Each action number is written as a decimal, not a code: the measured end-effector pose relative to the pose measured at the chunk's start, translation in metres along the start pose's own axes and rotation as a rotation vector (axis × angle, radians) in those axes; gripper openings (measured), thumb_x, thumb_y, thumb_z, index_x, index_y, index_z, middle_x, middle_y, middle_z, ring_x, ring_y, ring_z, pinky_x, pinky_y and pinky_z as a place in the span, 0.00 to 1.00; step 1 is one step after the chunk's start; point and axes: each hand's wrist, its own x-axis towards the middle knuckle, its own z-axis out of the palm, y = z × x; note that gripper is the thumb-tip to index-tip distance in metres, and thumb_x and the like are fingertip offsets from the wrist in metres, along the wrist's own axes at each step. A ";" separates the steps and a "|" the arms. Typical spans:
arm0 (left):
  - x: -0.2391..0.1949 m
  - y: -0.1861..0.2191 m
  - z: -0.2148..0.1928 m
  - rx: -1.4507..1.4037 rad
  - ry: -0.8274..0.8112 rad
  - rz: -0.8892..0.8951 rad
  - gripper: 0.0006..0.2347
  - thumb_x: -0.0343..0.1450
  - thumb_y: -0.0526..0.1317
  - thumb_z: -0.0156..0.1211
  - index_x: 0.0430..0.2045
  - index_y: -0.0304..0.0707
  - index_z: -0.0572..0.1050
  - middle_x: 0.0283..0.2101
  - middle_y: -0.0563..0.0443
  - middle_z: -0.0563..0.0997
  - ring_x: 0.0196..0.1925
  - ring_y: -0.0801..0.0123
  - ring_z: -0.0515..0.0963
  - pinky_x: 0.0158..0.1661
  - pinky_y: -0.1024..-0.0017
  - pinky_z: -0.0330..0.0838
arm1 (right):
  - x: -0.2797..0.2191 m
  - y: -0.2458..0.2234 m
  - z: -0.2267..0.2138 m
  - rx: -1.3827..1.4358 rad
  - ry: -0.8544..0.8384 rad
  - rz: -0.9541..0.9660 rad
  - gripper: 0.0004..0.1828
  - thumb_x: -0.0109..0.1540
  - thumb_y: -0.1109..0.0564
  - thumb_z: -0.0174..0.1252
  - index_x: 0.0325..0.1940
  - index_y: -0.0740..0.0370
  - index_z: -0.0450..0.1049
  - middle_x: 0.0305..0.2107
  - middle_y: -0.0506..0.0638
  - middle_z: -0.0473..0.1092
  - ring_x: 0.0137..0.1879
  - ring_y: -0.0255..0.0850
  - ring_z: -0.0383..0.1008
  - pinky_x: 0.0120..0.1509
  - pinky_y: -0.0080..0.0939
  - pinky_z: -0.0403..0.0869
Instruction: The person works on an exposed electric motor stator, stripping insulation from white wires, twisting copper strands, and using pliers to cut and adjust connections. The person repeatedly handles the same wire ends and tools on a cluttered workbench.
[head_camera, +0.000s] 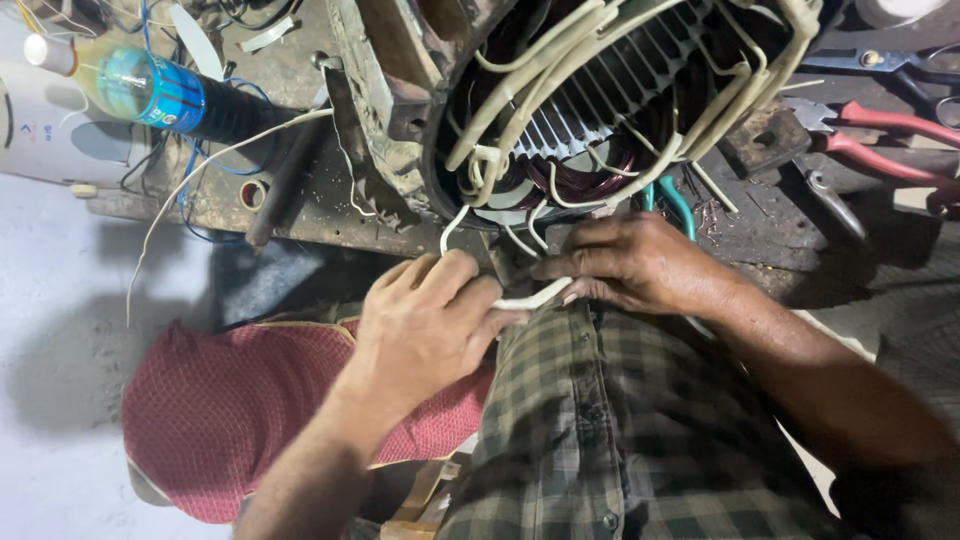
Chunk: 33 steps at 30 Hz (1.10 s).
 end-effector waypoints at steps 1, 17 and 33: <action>-0.001 -0.005 -0.005 -0.028 0.006 0.028 0.12 0.66 0.50 0.69 0.25 0.43 0.77 0.34 0.53 0.73 0.34 0.61 0.76 0.36 0.64 0.72 | 0.004 -0.001 0.000 -0.027 -0.041 0.009 0.21 0.54 0.49 0.69 0.52 0.50 0.83 0.34 0.46 0.78 0.38 0.43 0.82 0.38 0.42 0.80; 0.002 -0.026 -0.013 -0.082 0.022 0.123 0.09 0.65 0.45 0.71 0.22 0.43 0.77 0.32 0.54 0.71 0.37 0.61 0.73 0.39 0.64 0.71 | 0.009 0.004 0.004 0.020 0.115 -0.026 0.12 0.57 0.53 0.68 0.42 0.60 0.82 0.39 0.53 0.77 0.43 0.44 0.80 0.44 0.41 0.80; 0.000 -0.032 -0.013 0.077 0.054 0.176 0.08 0.66 0.48 0.69 0.26 0.46 0.79 0.41 0.57 0.79 0.45 0.60 0.76 0.45 0.60 0.69 | 0.000 0.010 0.014 0.444 0.093 0.129 0.07 0.65 0.59 0.59 0.43 0.63 0.80 0.38 0.53 0.80 0.45 0.44 0.84 0.47 0.42 0.82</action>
